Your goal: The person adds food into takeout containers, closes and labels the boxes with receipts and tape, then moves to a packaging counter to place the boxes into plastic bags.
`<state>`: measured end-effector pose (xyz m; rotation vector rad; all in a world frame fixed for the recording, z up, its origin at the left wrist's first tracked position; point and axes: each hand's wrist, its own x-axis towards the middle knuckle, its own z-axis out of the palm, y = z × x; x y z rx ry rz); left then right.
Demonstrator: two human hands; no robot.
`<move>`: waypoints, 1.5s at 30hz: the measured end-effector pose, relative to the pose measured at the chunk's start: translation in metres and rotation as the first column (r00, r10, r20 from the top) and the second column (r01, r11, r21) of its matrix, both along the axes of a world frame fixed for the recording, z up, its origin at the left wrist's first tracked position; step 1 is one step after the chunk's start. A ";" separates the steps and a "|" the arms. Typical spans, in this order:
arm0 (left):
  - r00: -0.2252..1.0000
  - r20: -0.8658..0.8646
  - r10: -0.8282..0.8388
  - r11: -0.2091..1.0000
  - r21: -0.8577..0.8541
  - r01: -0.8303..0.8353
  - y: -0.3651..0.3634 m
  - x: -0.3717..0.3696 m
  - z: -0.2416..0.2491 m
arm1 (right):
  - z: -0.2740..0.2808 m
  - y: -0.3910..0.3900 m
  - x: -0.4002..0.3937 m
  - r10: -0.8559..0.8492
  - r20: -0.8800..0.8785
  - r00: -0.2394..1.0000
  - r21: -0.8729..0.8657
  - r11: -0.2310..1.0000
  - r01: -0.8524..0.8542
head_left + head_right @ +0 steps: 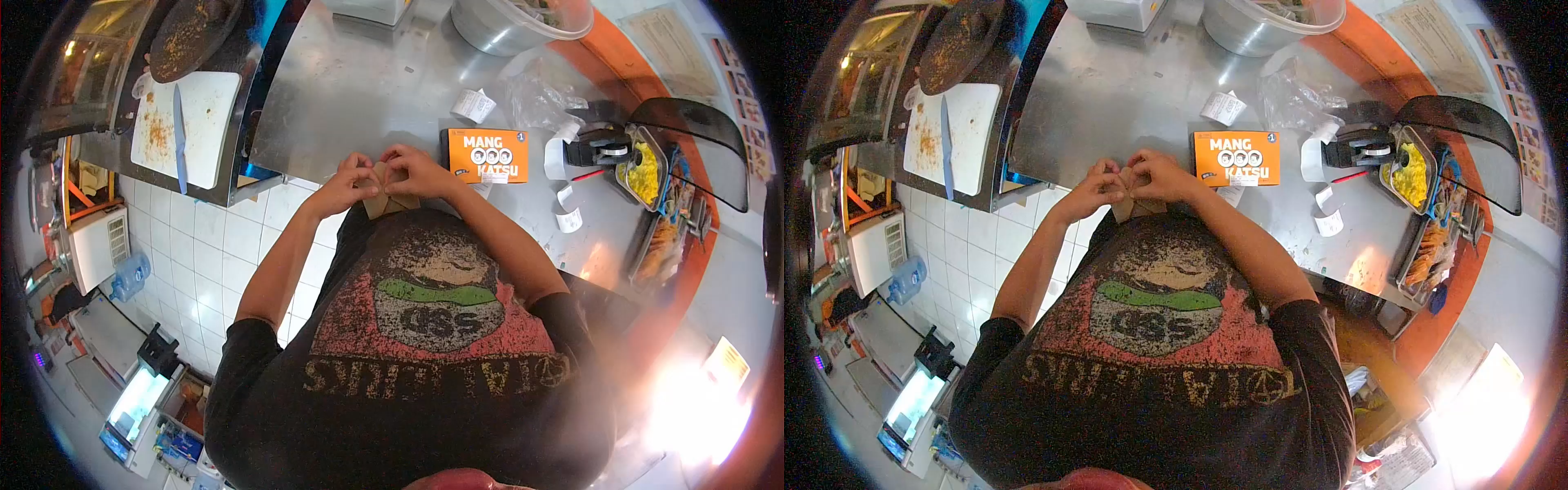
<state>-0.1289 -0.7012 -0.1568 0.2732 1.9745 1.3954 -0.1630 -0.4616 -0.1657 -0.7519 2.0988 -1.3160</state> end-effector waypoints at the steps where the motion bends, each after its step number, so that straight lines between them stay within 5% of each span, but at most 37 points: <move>1: 1.000 0.001 0.000 1.000 0.000 0.000 0.000 0.000 -0.001 | 0.000 0.000 0.000 0.009 -0.008 1.000 0.010 1.000 -0.009; 21: 0.997 -0.056 0.054 0.998 -0.029 -0.055 0.006 0.006 -0.009 | -0.002 -0.005 0.008 0.042 -0.008 0.999 0.180 0.983 -0.040; 22: 0.997 -0.053 0.053 0.998 -0.030 -0.055 0.008 0.012 -0.012 | -0.005 -0.002 0.012 -0.023 0.016 1.000 0.059 0.998 0.022; 24: 0.863 -0.426 0.270 0.961 0.068 -0.267 0.021 0.027 -0.018 | -0.012 0.005 0.018 -0.084 0.046 0.995 -0.061 0.994 0.087; 28: 0.834 -0.300 0.464 0.886 0.145 -0.441 0.036 0.046 -0.050 | -0.026 0.005 0.028 -0.073 0.049 0.996 -0.183 0.980 0.081; 34: 0.807 -0.394 0.439 0.868 -0.044 -0.494 0.045 0.039 -0.056 | -0.035 -0.004 0.019 -0.212 0.012 0.977 -0.252 0.945 0.208; 45: 0.743 -0.429 0.514 0.813 -0.034 -0.582 0.061 0.039 -0.060 | -0.039 -0.011 0.007 -0.293 -0.018 0.956 -0.278 0.920 0.277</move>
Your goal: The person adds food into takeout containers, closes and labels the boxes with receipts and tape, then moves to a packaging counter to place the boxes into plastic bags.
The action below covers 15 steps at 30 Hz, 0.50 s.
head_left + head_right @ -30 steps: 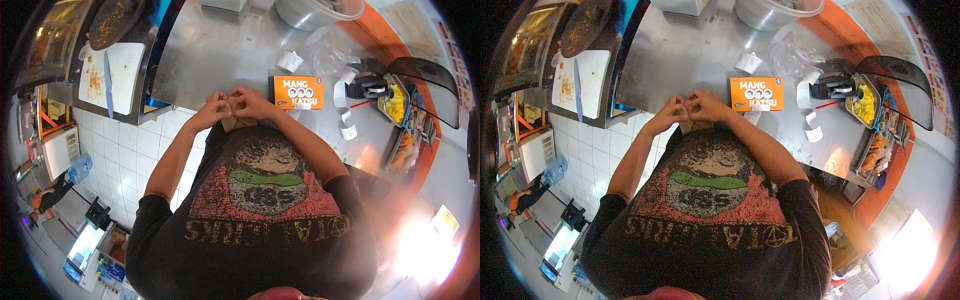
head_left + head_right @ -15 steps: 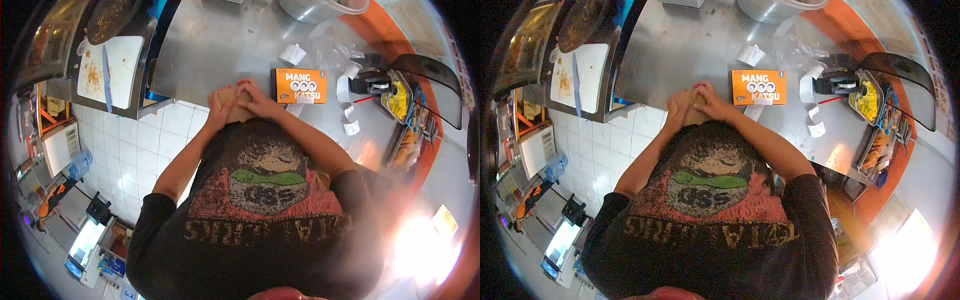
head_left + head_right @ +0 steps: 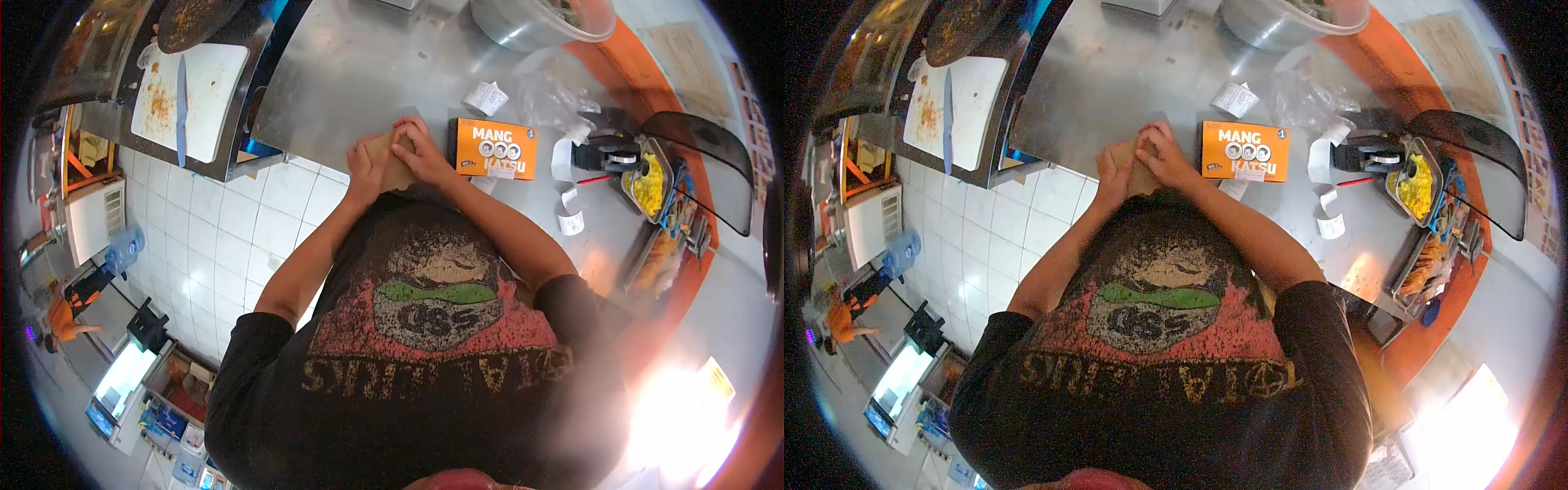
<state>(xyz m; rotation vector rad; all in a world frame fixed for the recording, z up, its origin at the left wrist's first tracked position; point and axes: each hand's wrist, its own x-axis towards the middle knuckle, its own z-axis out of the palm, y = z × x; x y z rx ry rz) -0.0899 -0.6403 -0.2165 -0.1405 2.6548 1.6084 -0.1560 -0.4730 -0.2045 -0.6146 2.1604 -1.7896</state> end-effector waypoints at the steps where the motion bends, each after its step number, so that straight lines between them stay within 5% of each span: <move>1: 1.000 0.027 0.001 1.000 0.017 -0.001 0.000 -0.002 0.001 | 0.001 0.000 0.001 -0.023 -0.009 1.000 0.015 1.000 0.023; 8: 0.993 -0.022 -0.117 0.993 0.011 0.118 -0.012 -0.007 0.016 | 0.036 0.011 -0.014 -0.243 -0.079 0.967 0.082 0.965 0.249; 9: 0.999 -0.042 -0.034 0.999 0.016 0.035 -0.014 -0.005 0.025 | 0.048 0.023 -0.021 -0.256 -0.084 0.963 0.093 0.960 0.263; 11: 0.997 -0.066 0.042 0.999 0.027 -0.040 -0.013 -0.017 0.044 | 0.061 0.058 -0.046 -0.495 -0.176 0.851 0.153 0.840 0.521; 13: 0.965 -0.261 0.004 0.995 -0.094 -0.030 -0.013 -0.029 0.067 | 0.050 0.112 -0.074 -0.548 -0.375 0.747 0.435 0.608 0.664; 15: 0.941 -0.333 -0.062 0.987 -0.159 0.009 -0.001 -0.051 0.083 | 0.043 0.145 -0.095 -0.529 -0.159 0.834 0.627 0.599 0.499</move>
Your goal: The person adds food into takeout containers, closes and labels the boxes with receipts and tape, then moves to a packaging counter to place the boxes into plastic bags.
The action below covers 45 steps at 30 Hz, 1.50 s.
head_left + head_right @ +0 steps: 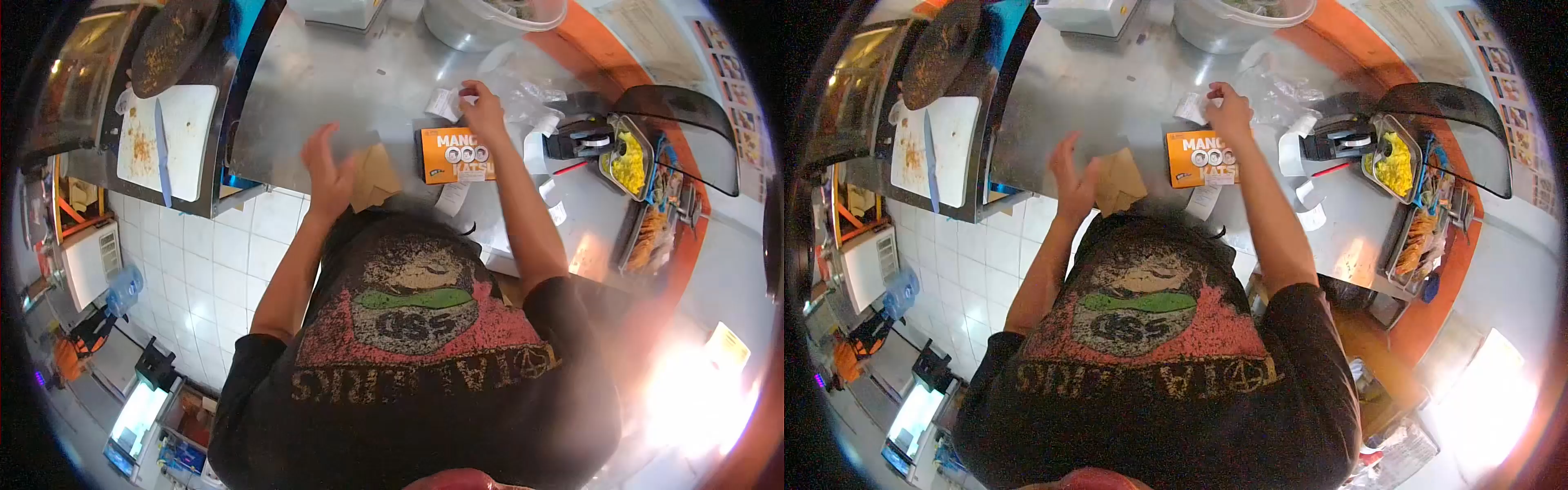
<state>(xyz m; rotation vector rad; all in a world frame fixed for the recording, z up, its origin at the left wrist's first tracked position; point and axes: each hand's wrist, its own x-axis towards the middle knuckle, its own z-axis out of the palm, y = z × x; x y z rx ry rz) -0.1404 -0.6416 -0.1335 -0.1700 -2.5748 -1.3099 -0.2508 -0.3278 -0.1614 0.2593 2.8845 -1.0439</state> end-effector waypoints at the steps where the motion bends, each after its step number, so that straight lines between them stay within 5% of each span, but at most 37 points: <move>1: 0.996 -0.075 -0.052 0.997 -0.069 0.046 0.009 -0.013 0.005 | 0.001 0.007 -0.003 -0.004 -0.006 1.000 -0.003 1.000 0.004; 4: 0.967 -0.068 -0.244 0.965 -0.111 0.236 0.042 -0.052 0.017 | 0.000 0.019 -0.010 0.155 0.187 0.970 0.127 0.975 -0.181; 6: 0.943 -0.131 -0.307 0.948 -0.126 0.291 0.072 -0.072 0.029 | -0.004 0.024 -0.016 0.295 0.153 0.943 -0.207 0.943 -0.261; 7: 0.916 -0.182 -0.359 0.931 -0.139 0.337 0.083 -0.083 0.035 | 0.016 0.018 -0.014 0.294 0.144 0.945 -0.207 0.943 -0.261; 8: 0.913 -0.190 -0.360 0.930 -0.148 0.336 0.091 -0.098 0.038 | 0.057 0.004 -0.008 0.387 0.111 0.915 -0.393 0.863 -0.317; 10: 0.752 0.174 -0.636 0.749 0.372 0.548 0.103 -0.119 0.042 | 0.103 -0.005 0.001 0.459 0.062 0.886 -0.564 0.749 -0.348; 12: 0.696 0.272 -0.665 0.729 0.442 0.523 0.098 -0.121 0.057 | 0.125 0.000 0.002 0.502 0.068 0.862 -0.556 0.736 -0.385; 19: 0.634 0.429 -0.644 0.765 0.376 0.522 0.068 -0.108 0.052 | 0.136 0.020 0.009 0.397 0.000 0.918 -0.500 0.795 -0.344; 23: 0.707 0.294 -0.643 0.735 0.496 0.462 0.081 -0.084 0.067 | 0.130 -0.011 0.014 0.320 -0.325 0.890 -0.319 0.849 -0.422; 25: 0.828 0.373 -0.418 0.850 0.482 0.211 0.084 -0.079 0.071 | 0.129 -0.029 0.020 0.232 -0.465 0.855 -0.238 0.897 -0.373; 27: 0.885 0.330 -0.328 0.861 0.490 0.136 0.093 -0.068 0.082 | 0.132 -0.049 0.036 0.080 -0.580 0.811 -0.161 0.964 -0.210; 29: 0.926 0.295 -0.235 0.863 0.501 0.059 0.092 -0.064 0.084 | 0.134 -0.071 0.049 0.032 -0.507 0.861 -0.309 0.926 -0.216; 31: 0.942 0.126 -0.312 0.815 0.545 0.197 0.089 -0.061 0.080 | 0.128 -0.082 0.057 -0.151 -0.392 0.907 -0.493 0.867 -0.068; 37: 0.951 0.049 -0.306 0.880 0.395 0.263 0.080 -0.053 0.084 | 0.129 -0.079 0.063 -0.131 -0.355 0.926 -0.540 0.837 -0.088; 41: 0.919 0.180 -0.352 0.889 0.370 0.268 0.069 -0.048 0.095 | 0.120 -0.077 0.066 -0.097 -0.357 0.929 -0.564 0.816 -0.131; 43: 0.913 0.218 -0.345 0.829 0.527 0.187 0.062 -0.049 0.075 | 0.115 -0.077 0.068 -0.226 -0.150 0.962 -0.726 0.686 0.048; 45: 0.923 0.268 -0.276 0.793 0.606 0.061 0.049 -0.059 0.050 | 0.105 -0.074 0.064 -0.350 -0.141 0.926 -0.752 0.646 0.130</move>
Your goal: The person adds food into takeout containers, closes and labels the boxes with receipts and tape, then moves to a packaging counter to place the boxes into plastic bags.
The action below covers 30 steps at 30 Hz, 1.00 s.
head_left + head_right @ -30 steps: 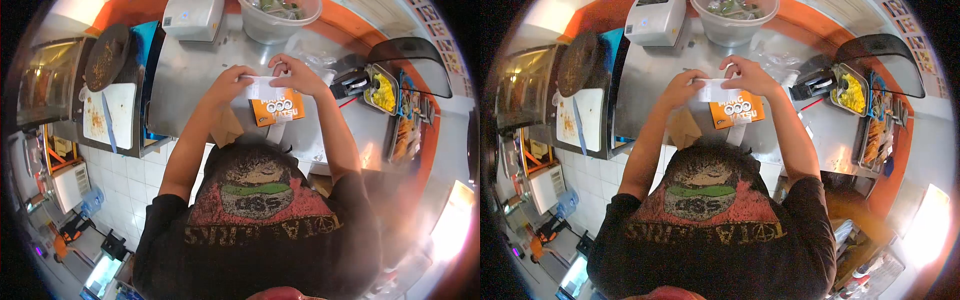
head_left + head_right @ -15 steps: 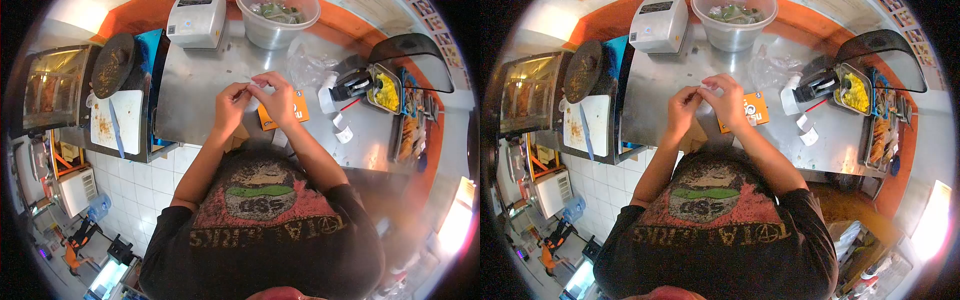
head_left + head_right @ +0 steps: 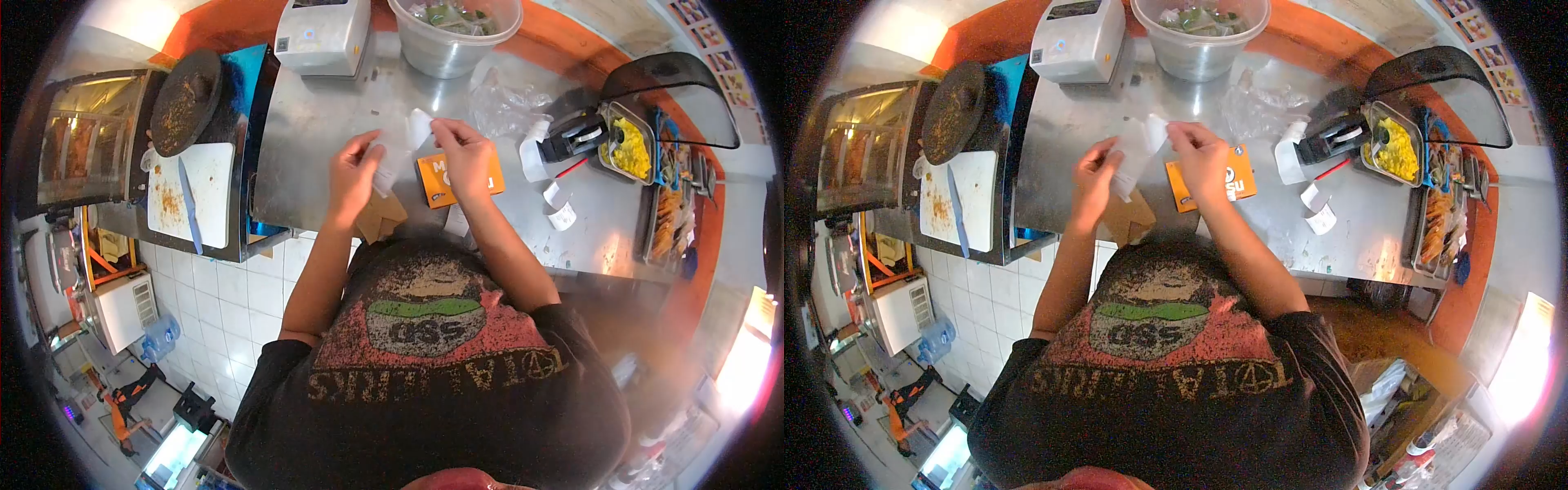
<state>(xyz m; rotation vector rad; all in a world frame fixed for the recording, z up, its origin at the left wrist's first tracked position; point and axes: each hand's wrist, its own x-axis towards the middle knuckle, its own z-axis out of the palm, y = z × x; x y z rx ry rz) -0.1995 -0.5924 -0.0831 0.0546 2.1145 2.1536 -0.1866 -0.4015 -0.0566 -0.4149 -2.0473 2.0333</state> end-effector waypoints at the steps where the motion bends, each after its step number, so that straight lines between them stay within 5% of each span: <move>1: 0.992 0.087 0.092 0.992 0.081 -0.099 -0.004 -0.009 -0.006 | 0.000 0.002 -0.003 -0.125 0.000 0.992 -0.040 0.991 0.125; 2: 0.992 0.087 0.095 0.991 0.082 -0.102 -0.007 -0.020 -0.013 | 0.000 0.003 -0.003 -0.122 -0.001 0.993 -0.039 0.992 0.122; 4: 0.955 0.181 0.234 0.946 -0.271 -0.180 -0.012 -0.035 -0.018 | 0.006 0.002 -0.001 -0.292 0.047 0.955 -0.029 0.956 0.293; 5: 0.953 0.181 0.242 0.944 -0.270 -0.188 -0.013 -0.033 -0.020 | 0.007 -0.001 0.002 -0.284 0.047 0.958 -0.028 0.958 0.285; 8: 0.918 -0.364 0.156 0.429 -0.813 -0.395 0.008 -0.036 -0.009 | 0.011 -0.011 0.006 -0.271 -0.053 0.961 0.016 0.962 0.272; 9: 0.919 -0.362 0.157 0.431 -0.812 -0.393 0.017 -0.030 0.009 | 0.005 -0.016 0.011 -0.241 -0.181 0.954 0.179 0.945 0.273; 10: 0.992 -0.089 0.090 0.819 -0.561 -0.125 0.025 -0.015 0.037 | 0.000 -0.020 0.018 -0.184 -0.287 0.940 0.338 0.899 0.279; 11: 0.988 0.123 -0.097 0.987 -0.115 0.111 0.030 -0.004 0.052 | -0.003 -0.023 0.022 -0.130 -0.288 0.949 0.390 0.889 0.240; 14: 1.000 -0.022 -0.007 0.974 -0.225 0.002 0.035 0.002 0.048 | -0.003 -0.027 0.030 0.018 -0.321 0.947 0.418 0.900 0.124; 18: 0.999 -0.040 -0.022 0.994 -0.104 0.017 0.019 0.005 0.049 | 0.012 -0.029 0.032 0.073 -0.246 0.966 0.333 0.943 0.014; 20: 0.992 -0.015 -0.129 0.983 -0.134 0.126 -0.006 0.006 0.039 | 0.019 -0.034 0.026 -0.057 -0.107 0.993 -0.307 0.952 0.021; 21: 0.982 -0.075 -0.173 0.973 -0.166 0.159 -0.014 0.010 0.039 | 0.013 -0.030 0.026 -0.048 -0.095 0.994 -0.307 0.951 0.017; 23: 0.966 -0.118 -0.230 0.948 -0.251 0.195 -0.029 0.020 0.041 | -0.004 -0.021 0.028 0.333 0.120 0.935 -0.366 0.890 -0.270; 27: 0.963 -0.186 -0.192 0.920 -0.376 0.111 -0.057 0.044 0.018 | -0.027 -0.037 0.040 0.440 0.218 0.871 -0.152 0.897 -0.415; 30: 0.991 0.004 -0.131 0.858 -0.501 0.115 -0.071 0.073 -0.011 | -0.064 -0.046 0.047 0.538 0.250 0.805 -0.049 0.837 -0.545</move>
